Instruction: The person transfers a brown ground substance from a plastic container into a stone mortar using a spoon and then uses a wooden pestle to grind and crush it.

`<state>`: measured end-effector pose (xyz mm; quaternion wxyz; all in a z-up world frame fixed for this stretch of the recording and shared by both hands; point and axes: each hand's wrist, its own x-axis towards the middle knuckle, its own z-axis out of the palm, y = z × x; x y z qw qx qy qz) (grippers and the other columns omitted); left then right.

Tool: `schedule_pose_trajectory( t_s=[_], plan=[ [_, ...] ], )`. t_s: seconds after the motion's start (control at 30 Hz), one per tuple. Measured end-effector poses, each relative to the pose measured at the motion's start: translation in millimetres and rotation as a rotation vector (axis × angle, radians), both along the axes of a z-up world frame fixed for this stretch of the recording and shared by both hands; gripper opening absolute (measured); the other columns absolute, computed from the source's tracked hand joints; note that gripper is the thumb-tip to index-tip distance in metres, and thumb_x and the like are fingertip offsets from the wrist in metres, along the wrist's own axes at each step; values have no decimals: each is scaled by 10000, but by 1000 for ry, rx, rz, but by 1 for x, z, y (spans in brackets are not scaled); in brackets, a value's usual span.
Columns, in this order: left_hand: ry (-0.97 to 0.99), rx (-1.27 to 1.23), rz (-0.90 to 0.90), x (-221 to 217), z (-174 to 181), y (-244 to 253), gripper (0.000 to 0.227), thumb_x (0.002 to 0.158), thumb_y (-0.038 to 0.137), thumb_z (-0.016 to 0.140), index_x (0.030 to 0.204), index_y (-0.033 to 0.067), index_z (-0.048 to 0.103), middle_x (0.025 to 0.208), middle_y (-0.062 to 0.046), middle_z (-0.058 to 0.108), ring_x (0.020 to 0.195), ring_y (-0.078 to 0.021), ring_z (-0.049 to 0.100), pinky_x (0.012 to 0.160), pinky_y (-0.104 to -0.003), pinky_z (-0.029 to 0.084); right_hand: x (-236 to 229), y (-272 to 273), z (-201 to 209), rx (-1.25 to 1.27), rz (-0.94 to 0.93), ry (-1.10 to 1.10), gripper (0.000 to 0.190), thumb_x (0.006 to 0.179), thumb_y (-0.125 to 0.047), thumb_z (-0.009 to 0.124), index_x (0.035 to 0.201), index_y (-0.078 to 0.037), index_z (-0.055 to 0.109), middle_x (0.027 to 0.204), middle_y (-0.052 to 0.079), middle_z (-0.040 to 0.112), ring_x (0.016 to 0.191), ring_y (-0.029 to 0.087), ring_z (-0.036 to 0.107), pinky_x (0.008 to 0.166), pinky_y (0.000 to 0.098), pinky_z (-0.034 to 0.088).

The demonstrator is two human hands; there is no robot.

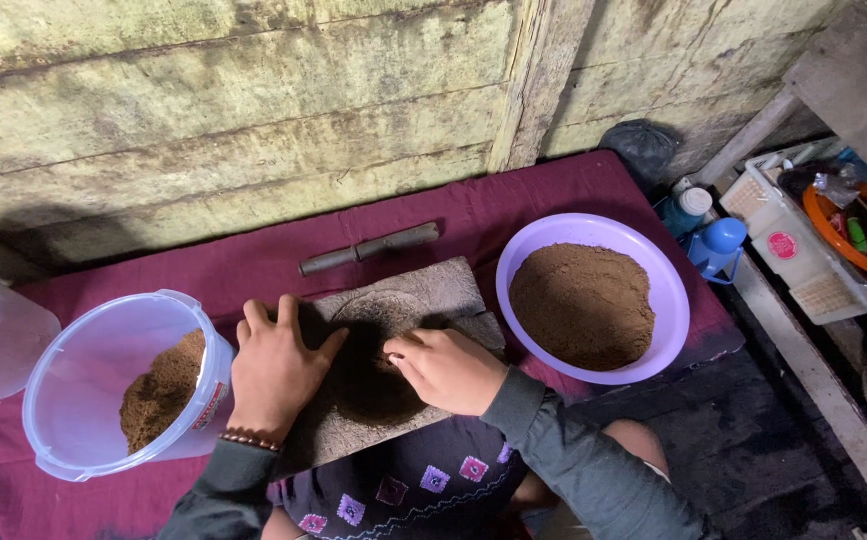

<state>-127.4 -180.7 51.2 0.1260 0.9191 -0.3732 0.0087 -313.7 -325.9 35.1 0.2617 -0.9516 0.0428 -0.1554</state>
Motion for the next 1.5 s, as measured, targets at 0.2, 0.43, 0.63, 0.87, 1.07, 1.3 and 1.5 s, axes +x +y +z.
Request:
schedule_pose_trajectory(
  t_s=[0.2,0.43,0.63,0.87,1.07,1.3,1.5],
  plan=[
    [48,34,23,-4,17,-5,711,735,609,806,1206,142,551,1201,-130,533,1178,-418,576,922,-506,576,4,-3,-6,10,6,-39,203,1028,-170,531,1109,-85,696,932,168,720,837,408,736,667,444,625],
    [49,-36,9,-5,8,2,682,767,580,806,1170,91,554,1174,-135,522,1176,-417,549,886,-526,592,1,3,13,23,-32,-233,175,1001,-108,585,1124,-136,706,1069,90,726,971,338,734,806,400,608],
    [21,-75,-4,-6,4,5,650,781,556,805,1130,78,537,1135,-132,496,1150,-408,550,825,-514,618,-1,6,7,47,-9,-221,209,978,-71,632,1144,-109,753,1138,85,733,1036,340,721,859,420,593],
    [-9,-52,-8,-7,3,10,690,787,605,790,1165,94,523,1151,-126,478,1162,-391,549,796,-498,631,-6,5,0,101,22,-154,227,953,-15,620,1117,-98,754,985,119,733,911,364,721,775,452,601],
    [-3,-73,-22,-8,1,10,699,797,597,784,1184,76,524,1150,-135,475,1162,-406,550,802,-506,627,-7,9,12,173,22,-235,213,983,-58,621,1124,-113,771,972,91,756,861,318,730,743,406,595],
    [0,-45,-13,-7,0,9,688,801,607,778,1179,92,521,1155,-126,459,1180,-387,536,760,-509,638,-4,9,16,141,14,-123,180,995,-76,611,1090,-46,760,900,121,747,775,280,715,687,380,595],
    [13,-50,-14,-6,-1,9,680,808,593,778,1181,86,523,1152,-126,453,1185,-388,532,746,-518,641,-4,7,16,133,-24,-129,185,991,-42,607,1107,-17,749,936,138,736,818,295,716,721,398,597]
  ],
)
